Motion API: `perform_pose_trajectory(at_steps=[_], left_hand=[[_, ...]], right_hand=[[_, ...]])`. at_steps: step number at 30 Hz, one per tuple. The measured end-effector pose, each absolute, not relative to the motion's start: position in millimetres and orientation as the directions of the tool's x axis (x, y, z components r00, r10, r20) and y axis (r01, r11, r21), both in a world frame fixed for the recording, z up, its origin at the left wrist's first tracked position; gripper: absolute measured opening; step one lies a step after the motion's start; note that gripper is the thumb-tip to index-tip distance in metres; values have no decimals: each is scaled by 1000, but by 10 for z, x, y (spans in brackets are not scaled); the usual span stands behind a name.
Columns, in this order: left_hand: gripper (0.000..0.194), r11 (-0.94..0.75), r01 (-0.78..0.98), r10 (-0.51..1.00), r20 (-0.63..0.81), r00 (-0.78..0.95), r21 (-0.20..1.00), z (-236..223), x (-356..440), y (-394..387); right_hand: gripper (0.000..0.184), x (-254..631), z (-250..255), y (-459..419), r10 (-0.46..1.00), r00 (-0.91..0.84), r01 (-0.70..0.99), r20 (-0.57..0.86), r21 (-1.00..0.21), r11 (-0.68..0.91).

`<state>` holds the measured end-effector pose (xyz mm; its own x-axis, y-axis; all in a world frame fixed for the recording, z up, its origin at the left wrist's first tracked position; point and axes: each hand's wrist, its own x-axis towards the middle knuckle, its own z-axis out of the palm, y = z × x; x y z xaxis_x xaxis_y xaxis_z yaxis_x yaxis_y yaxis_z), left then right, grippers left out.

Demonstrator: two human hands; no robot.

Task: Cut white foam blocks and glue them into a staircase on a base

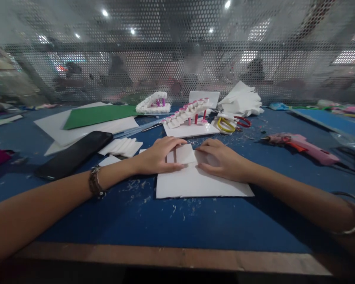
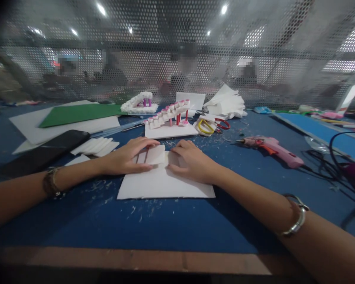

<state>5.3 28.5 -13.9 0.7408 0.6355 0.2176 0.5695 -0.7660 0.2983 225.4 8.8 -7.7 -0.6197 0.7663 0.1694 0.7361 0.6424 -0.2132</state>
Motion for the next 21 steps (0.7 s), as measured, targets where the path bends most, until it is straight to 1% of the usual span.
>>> perform_pose_trajectory(at_steps=[7,13,21], left_hand=[[58,-764,575,638,210,741,293,-138,74,266],[52,-793,552,607,256,752,257,-210,50,296],[50,-817,530,576,274,770,230,-264,38,331]], right_hand=[[43,2262,-103,107,752,-629,726,199,-198,659],[46,2275,-118,121,744,-640,719,191,-190,668],[42,2261,-110,114,743,-636,720,207,-186,668]])
